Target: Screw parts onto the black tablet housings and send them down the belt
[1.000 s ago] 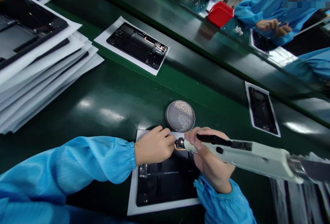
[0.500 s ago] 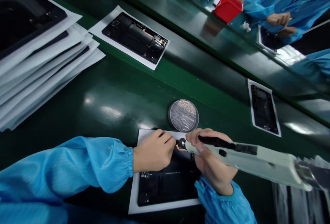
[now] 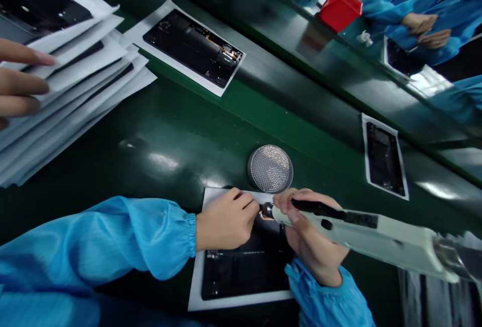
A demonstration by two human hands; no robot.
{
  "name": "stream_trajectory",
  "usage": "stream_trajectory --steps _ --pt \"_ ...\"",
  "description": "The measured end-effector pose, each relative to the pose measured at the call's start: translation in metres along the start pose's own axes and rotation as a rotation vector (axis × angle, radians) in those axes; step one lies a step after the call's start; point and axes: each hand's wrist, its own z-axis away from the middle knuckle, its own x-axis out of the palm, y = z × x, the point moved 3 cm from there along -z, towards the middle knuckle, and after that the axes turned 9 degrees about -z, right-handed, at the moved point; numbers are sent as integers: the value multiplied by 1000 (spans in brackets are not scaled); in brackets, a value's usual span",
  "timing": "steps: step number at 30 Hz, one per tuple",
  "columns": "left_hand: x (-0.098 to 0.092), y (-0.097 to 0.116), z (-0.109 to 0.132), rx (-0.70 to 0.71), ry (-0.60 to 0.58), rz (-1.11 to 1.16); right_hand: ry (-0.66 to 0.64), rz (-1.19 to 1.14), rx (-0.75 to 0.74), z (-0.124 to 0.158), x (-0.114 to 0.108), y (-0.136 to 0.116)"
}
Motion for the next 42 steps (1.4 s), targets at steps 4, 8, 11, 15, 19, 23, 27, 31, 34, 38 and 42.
stream_trajectory --steps 4,8,11,15,19,23,27,31,34,38,42 --pt "-2 0 -1 14 -2 -2 -40 -19 -4 -1 2 0" --pt "-4 -1 -1 24 -2 4 -78 -53 -22 -3 8 -2" --pt "-3 -1 -1 24 -29 11 -63 -54 -34 -4 12 -3" --pt "-2 0 1 -2 5 7 -40 -54 -23 -3 13 0" --pt "-4 2 1 -18 34 -22 -35 -38 -20 -4 8 -5" --pt "-6 3 3 -12 11 -55 89 -96 -132 -20 -2 -23" --pt "-7 5 5 6 -22 -70 205 -115 -117 -36 -6 -24" --pt "-6 7 6 13 -60 -72 209 -112 -59 -38 -3 -11" --pt "-6 9 7 15 -66 -71 183 -115 -46 -36 -1 -5" --pt "-4 12 10 2 -67 -76 179 -103 -41 -33 -2 -3" --pt "-3 15 11 1 -96 -78 174 -107 -42 -32 -1 -3"
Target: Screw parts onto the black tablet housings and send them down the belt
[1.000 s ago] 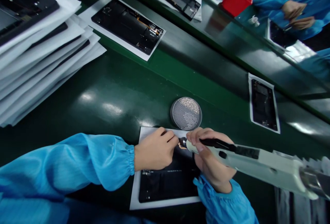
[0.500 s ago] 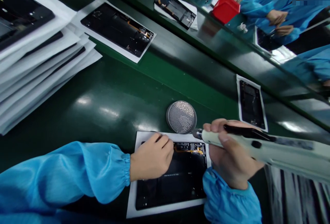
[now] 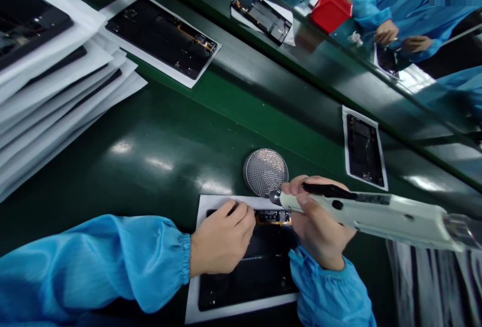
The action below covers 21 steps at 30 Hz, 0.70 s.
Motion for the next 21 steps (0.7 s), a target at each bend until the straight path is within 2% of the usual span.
stream_trajectory --steps 11,21 --pt "-2 0 -1 -3 -14 8 35 11 17 1 -1 3" --pt "-2 -1 -1 -13 -7 23 -4 2 12 -1 -2 3"
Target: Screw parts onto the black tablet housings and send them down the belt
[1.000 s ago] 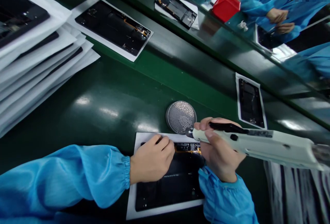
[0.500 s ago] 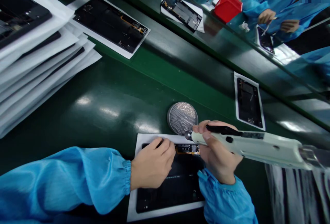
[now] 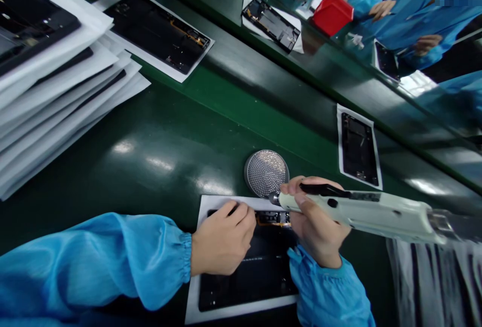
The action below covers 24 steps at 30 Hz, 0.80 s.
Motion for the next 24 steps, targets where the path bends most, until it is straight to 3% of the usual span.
stream_trajectory --steps 7,13,24 --pt "2 1 1 2 34 15 -87 -59 -86 4 7 -28" --pt "3 1 2 -60 52 18 -293 -29 70 23 8 -15" --pt "2 2 1 -49 66 16 -322 18 83 26 9 -10"
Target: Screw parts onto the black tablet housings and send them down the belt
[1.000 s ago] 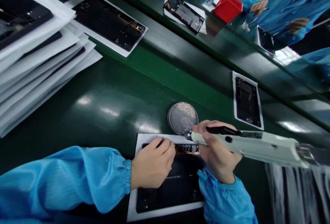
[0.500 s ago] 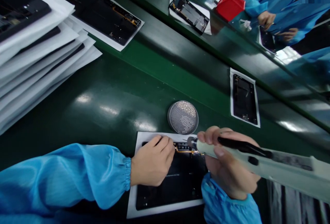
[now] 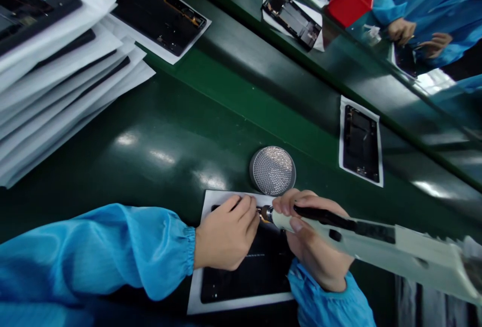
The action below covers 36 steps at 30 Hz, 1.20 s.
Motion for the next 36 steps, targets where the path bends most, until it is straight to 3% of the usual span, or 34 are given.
stream_trajectory --steps 25,28,31,36 --pt "-1 -3 1 -31 -30 21 -26 85 -55 2 6 12" --pt "-4 -9 1 -88 -43 54 73 80 -118 -4 -7 -4" --pt "-6 -19 -3 -164 -80 51 287 100 -196 -13 -30 -26" --pt "-5 -29 -18 -264 -191 47 569 216 -157 -26 -74 -36"
